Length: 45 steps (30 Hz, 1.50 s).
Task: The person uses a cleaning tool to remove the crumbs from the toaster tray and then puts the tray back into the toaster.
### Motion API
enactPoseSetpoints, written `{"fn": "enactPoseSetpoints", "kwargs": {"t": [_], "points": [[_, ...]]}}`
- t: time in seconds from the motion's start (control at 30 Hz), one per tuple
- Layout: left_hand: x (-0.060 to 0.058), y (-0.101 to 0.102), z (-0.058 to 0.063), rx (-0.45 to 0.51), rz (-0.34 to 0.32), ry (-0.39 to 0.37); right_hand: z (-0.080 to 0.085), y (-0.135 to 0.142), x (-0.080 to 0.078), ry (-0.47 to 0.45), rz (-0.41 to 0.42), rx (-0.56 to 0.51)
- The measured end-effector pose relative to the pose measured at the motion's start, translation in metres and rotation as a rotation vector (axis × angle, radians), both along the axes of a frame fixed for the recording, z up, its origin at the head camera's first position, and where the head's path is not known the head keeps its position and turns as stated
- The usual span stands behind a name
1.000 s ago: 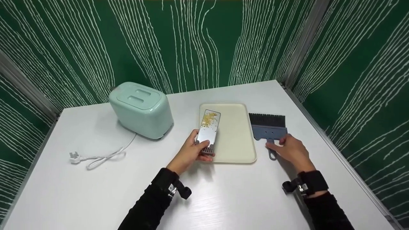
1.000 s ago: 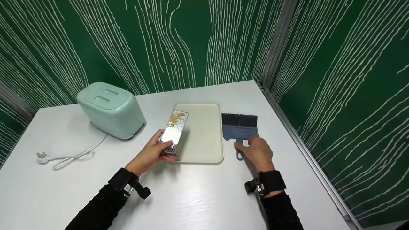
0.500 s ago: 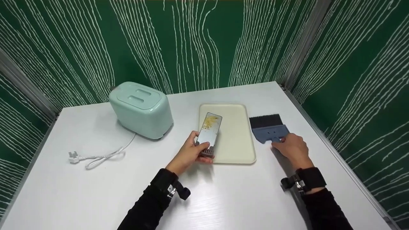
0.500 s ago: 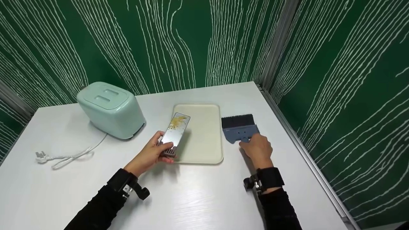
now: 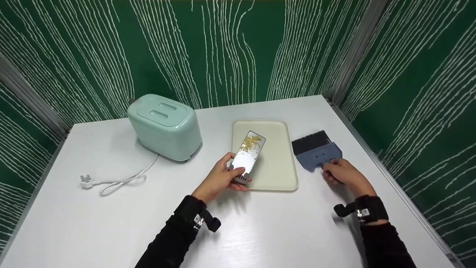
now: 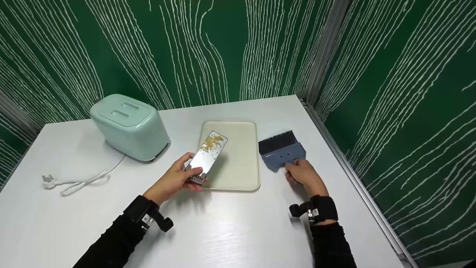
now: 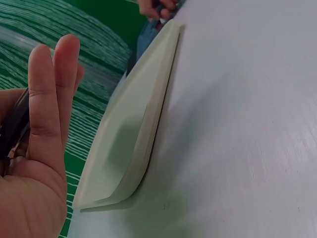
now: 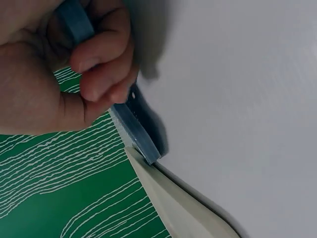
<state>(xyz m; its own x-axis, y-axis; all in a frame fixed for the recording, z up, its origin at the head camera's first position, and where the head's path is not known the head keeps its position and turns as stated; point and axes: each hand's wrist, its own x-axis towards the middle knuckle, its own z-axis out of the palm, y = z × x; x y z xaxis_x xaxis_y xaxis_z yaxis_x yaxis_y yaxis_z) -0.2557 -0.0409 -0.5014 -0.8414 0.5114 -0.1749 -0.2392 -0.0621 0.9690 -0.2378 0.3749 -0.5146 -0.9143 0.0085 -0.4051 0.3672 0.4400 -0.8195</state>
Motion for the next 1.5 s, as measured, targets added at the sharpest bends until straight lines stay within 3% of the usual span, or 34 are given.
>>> {"fn": "enactPoseSetpoints", "kwargs": {"t": [0.2,0.43,0.57,0.73,1.0,1.27,1.5], "points": [[0.000,-0.005,0.000,-0.031,-0.009,0.049,-0.002,-0.004,0.000,0.075,-0.063,0.039],[0.001,-0.009,-0.001,-0.039,-0.020,0.041,0.004,-0.015,-0.001,0.276,-0.132,0.197],[0.000,-0.010,-0.002,-0.044,-0.024,0.039,0.015,-0.029,0.000,0.351,-0.128,0.166],[-0.002,-0.011,-0.003,-0.060,-0.022,0.049,0.033,-0.053,0.004,0.402,-0.078,0.174],[-0.004,-0.011,-0.001,-0.075,-0.023,0.054,0.054,-0.096,0.011,0.541,0.048,0.341],[-0.004,-0.011,0.003,-0.093,-0.027,0.079,0.058,-0.130,0.010,0.596,0.108,0.461],[-0.006,-0.013,0.005,-0.130,-0.018,0.097,0.055,-0.147,0.009,0.607,0.141,0.492]]}}
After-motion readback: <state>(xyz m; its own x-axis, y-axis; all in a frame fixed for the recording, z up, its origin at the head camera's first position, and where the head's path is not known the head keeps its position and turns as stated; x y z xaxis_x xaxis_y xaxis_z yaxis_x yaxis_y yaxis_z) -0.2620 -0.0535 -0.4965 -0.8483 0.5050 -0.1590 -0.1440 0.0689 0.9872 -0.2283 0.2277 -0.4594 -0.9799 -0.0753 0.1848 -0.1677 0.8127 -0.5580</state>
